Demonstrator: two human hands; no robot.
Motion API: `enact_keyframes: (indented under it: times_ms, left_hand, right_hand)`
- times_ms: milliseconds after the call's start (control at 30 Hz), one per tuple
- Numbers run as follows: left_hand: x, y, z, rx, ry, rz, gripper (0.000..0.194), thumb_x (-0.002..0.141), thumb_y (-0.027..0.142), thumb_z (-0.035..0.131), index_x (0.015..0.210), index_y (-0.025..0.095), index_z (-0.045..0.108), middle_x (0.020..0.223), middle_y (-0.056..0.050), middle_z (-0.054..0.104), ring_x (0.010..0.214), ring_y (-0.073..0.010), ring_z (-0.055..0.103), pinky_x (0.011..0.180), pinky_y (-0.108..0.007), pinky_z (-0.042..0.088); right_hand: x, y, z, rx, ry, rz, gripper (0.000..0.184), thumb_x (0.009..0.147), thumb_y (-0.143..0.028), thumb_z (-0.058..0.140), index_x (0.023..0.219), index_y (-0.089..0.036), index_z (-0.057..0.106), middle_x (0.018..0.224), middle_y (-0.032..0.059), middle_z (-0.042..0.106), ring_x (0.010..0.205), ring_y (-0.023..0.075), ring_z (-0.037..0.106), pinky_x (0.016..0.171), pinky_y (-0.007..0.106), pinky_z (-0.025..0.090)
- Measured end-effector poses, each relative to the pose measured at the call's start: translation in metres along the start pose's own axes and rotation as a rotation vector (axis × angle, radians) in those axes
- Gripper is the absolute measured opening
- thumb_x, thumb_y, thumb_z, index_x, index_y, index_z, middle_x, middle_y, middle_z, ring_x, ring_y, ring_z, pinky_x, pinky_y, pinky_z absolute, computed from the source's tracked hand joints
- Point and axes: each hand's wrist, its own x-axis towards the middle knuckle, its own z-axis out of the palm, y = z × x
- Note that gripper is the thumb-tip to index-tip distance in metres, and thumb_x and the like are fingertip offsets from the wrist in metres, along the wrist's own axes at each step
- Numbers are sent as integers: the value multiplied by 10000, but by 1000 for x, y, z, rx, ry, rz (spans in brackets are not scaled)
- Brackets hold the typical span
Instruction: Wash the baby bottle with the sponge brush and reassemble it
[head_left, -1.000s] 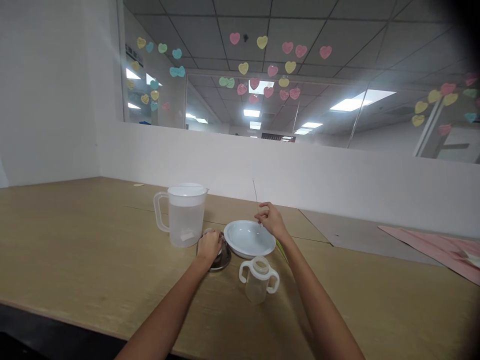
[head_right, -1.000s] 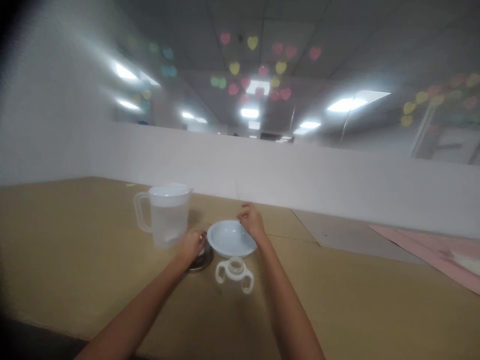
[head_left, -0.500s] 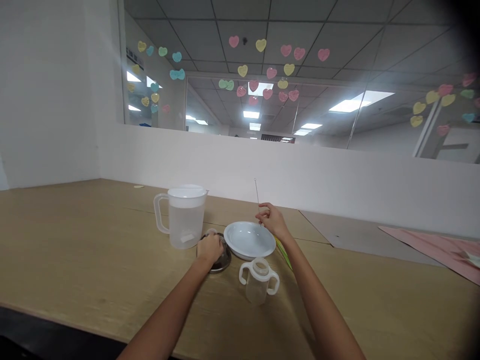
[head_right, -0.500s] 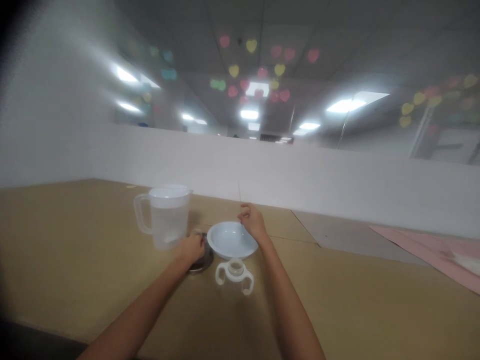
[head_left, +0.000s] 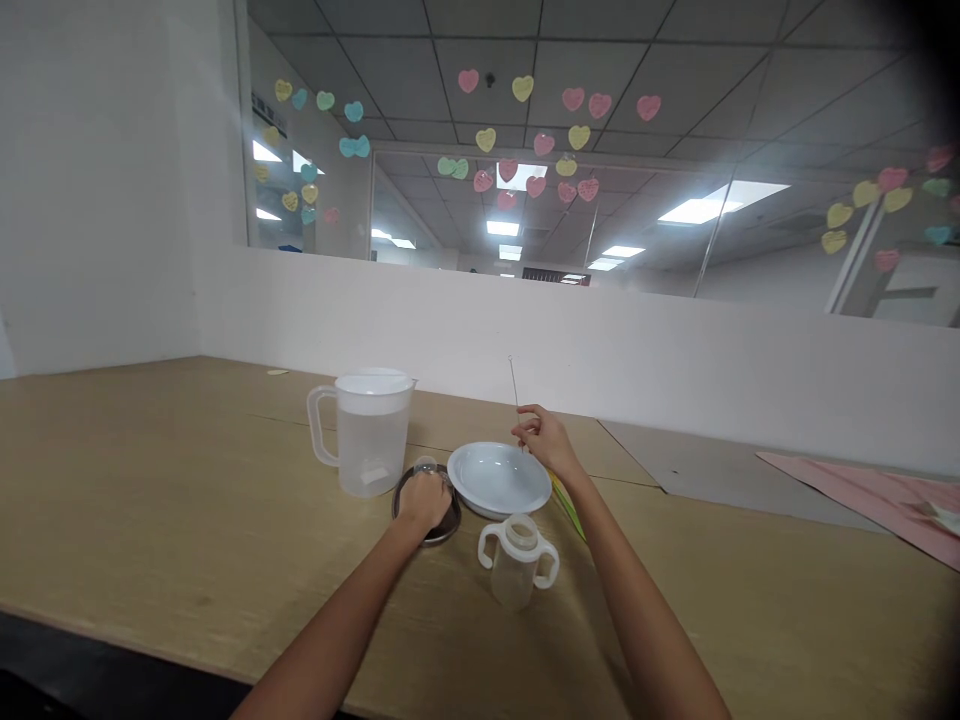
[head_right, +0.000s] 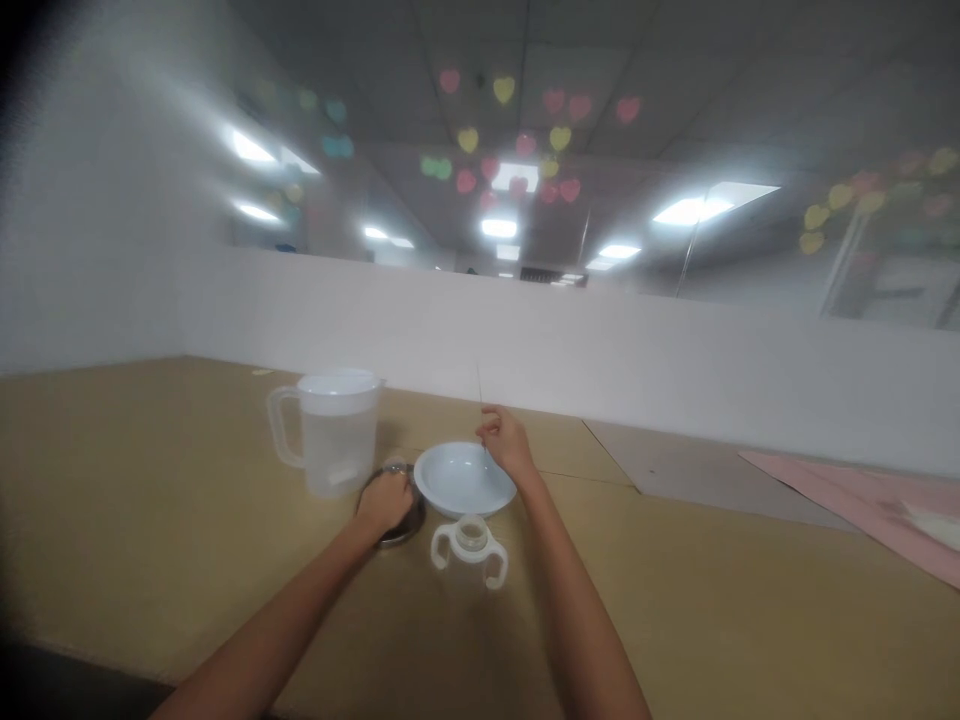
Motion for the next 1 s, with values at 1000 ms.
enact_keyframes:
  times_ms: [1000]
  left_hand:
    - [6, -6, -22, 23, 270, -13, 256, 765, 178, 373, 733, 139, 624, 792, -113, 626, 905, -256, 536, 759, -341, 379]
  right_hand:
    - [1, -4, -9, 21, 34, -4, 276, 652, -210, 538, 925, -174, 515, 635, -25, 591, 482, 88, 537, 459, 192, 418]
